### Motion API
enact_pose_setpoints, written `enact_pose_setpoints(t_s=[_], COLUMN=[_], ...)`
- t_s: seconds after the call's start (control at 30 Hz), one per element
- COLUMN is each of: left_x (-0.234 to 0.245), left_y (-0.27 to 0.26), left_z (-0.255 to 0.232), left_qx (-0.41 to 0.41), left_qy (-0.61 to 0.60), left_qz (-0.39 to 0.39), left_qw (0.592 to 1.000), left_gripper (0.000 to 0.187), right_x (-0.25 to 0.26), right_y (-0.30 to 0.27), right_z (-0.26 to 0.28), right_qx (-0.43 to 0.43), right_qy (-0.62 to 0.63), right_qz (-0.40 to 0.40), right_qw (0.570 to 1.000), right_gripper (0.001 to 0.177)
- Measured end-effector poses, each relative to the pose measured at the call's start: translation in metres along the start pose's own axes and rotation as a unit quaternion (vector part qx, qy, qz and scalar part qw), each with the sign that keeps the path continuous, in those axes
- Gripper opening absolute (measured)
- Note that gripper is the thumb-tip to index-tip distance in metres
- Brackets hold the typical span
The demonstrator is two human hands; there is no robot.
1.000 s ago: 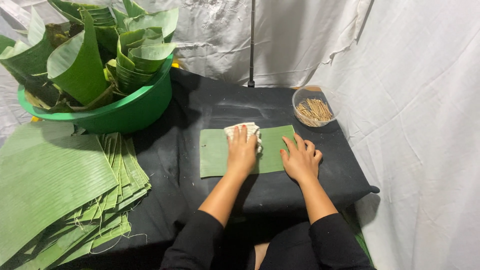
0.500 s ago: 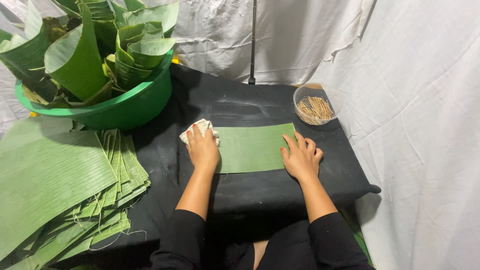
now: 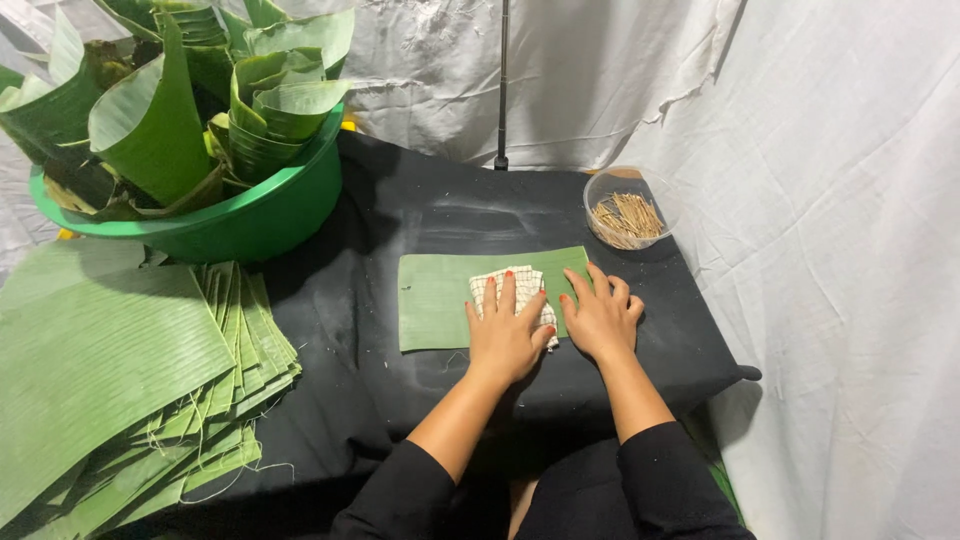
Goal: Wiping banana leaves with a cloth and folding them into cones secured with sticks
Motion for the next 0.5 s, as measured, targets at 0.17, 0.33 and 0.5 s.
enact_pose_setpoints(t_s=[0.17,0.33,0.5], left_x=[0.018,0.024,0.021], left_y=[-0.010,-0.026,-0.045], left_z=[0.011,0.043,0.091], left_qx=[0.037,0.080,0.161], left_qy=[-0.007,0.005,0.011], left_qz=[0.031,-0.007,-0.129], left_qw=[0.999,0.997,0.978], left_gripper=[0.056,0.053,0.038], right_x=[-0.005,0.000,0.001], right_y=[0.003,0.001,-0.001], right_z=[-0.002,0.000,0.001], right_qx=[0.004,0.004,0.005], right_qy=[0.004,0.007,0.007], right_qz=[-0.003,-0.003,-0.007], right_qw=[1.000,1.000,1.000], right_gripper=[0.047,0.047,0.047])
Point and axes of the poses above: each hand's wrist, its own y-axis towards the middle knuckle, its own x-axis out of the back of the hand, z = x × y, the point moved 5 cm from there along y, towards the middle knuckle, and after that the axes turned 1 degree about -x, right-handed, at the moved point
